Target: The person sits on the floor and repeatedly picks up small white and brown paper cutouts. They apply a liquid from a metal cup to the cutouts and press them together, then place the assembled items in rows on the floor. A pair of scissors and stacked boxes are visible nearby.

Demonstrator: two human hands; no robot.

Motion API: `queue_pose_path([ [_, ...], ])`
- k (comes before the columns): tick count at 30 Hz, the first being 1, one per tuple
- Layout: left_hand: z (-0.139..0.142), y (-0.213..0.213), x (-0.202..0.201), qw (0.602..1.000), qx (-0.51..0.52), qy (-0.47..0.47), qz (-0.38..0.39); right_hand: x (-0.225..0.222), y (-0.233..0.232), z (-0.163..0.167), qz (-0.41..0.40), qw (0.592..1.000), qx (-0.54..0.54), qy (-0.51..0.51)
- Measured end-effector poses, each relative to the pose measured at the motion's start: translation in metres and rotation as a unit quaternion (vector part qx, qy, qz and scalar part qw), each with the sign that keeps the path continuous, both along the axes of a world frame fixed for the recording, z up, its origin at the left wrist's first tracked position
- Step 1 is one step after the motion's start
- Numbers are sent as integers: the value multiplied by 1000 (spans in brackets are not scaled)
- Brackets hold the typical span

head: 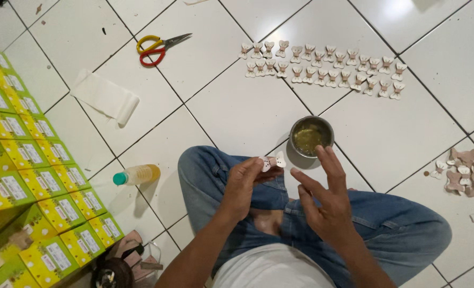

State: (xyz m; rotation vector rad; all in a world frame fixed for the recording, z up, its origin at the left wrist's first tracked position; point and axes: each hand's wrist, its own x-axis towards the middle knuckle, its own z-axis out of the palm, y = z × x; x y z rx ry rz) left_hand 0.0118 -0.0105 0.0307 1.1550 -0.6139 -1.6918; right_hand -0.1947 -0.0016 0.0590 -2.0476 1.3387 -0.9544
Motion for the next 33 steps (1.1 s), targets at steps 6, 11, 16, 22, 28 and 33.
queue_pose_path([
  [6,6,4,-6,993,-89,-80,-6,17,-10,10,35,993,-88,70],
  [11,12,9,-6,982,-125,-138,-27,15,-10,-3,47,982,-117,140],
  [16,11,9,-11,992,-91,-83,-16,12,-6,-9,48,971,-158,173],
  [22,9,6,-9,998,-55,9,24,11,3,0,22,997,-60,53],
  [28,8,11,-8,996,-93,-1,-11,21,-1,-3,0,999,-29,29],
  [33,5,11,-9,995,-50,78,32,16,9,-2,6,998,-46,50],
])
